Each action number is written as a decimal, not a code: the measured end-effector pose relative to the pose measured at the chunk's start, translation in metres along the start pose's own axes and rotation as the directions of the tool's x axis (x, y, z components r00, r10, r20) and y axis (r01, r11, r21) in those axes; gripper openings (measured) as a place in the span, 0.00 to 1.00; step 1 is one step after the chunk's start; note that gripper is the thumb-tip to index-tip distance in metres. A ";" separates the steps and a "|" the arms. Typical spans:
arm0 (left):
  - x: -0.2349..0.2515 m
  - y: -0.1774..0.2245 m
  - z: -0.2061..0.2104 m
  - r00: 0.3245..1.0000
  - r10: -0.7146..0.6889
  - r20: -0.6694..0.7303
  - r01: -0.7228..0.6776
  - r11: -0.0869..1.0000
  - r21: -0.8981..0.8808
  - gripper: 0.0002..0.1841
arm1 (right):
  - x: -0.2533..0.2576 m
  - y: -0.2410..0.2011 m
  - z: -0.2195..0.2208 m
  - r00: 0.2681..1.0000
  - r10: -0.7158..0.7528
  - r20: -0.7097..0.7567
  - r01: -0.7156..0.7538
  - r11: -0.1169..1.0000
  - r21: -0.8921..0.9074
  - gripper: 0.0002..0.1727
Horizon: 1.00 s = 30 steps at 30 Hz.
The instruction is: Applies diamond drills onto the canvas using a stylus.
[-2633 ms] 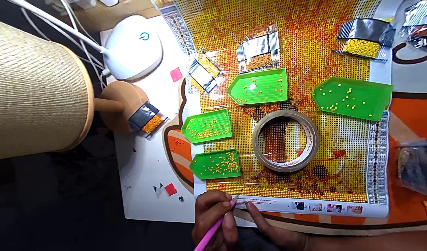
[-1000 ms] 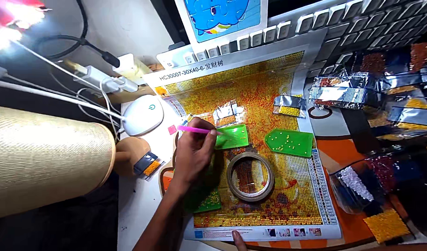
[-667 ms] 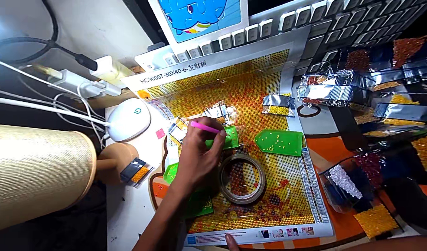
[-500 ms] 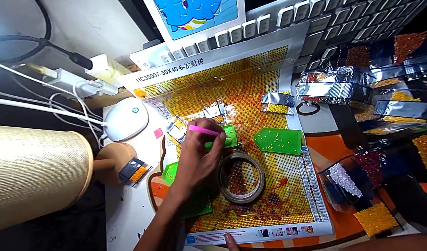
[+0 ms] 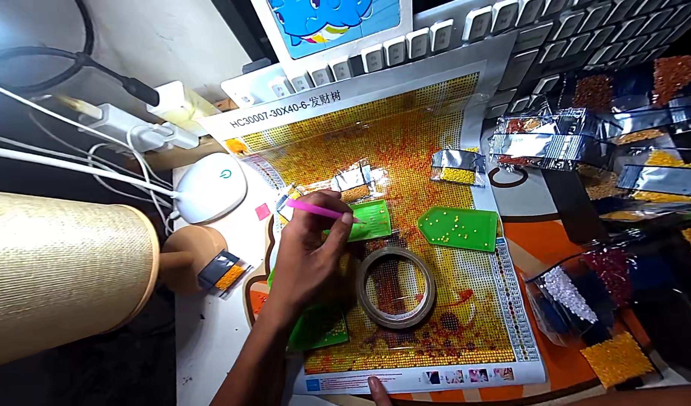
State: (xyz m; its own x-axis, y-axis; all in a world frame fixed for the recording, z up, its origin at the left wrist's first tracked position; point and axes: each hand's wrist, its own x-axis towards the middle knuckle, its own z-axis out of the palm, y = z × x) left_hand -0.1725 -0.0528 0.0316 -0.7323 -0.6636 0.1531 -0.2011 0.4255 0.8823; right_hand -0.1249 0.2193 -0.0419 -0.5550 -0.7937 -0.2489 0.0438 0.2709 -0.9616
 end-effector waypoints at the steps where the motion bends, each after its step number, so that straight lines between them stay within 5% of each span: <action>1: -0.002 0.001 -0.004 1.000 -0.017 -0.008 0.017 1.000 -0.007 0.06 | -0.001 0.003 0.002 1.000 0.003 -0.009 -0.003 1.000 0.031 0.19; 12: -0.018 -0.014 -0.032 0.994 0.025 -0.103 -0.029 0.999 -0.035 0.05 | 0.004 -0.016 -0.001 0.992 0.095 0.080 -0.112 0.965 0.238 0.21; 18: -0.025 -0.028 -0.030 0.996 0.023 -0.091 -0.024 1.000 -0.016 0.06 | 0.008 -0.023 -0.002 0.998 -0.048 0.041 0.053 0.989 -0.140 0.21; 21: -0.028 -0.034 -0.028 0.997 -0.001 -0.075 0.002 1.000 0.010 0.07 | 0.011 -0.032 -0.003 0.999 -0.028 -0.042 0.025 0.997 -0.070 0.20; 25: -0.031 -0.040 -0.026 0.999 -0.009 -0.051 0.011 0.999 0.038 0.08 | 0.010 -0.031 -0.003 0.995 0.097 0.027 -0.099 0.989 0.108 0.20; 30: -0.032 -0.044 -0.025 0.999 0.005 -0.043 -0.001 0.996 0.086 0.07 | 0.010 -0.030 -0.002 0.998 0.047 0.032 -0.047 0.999 0.022 0.21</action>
State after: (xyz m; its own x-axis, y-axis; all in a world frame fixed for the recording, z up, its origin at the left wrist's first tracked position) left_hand -0.1242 -0.0651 -0.0009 -0.7046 -0.6873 0.1766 -0.2554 0.4778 0.8405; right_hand -0.1333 0.2045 -0.0153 -0.5256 -0.7973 -0.2969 0.0883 0.2959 -0.9511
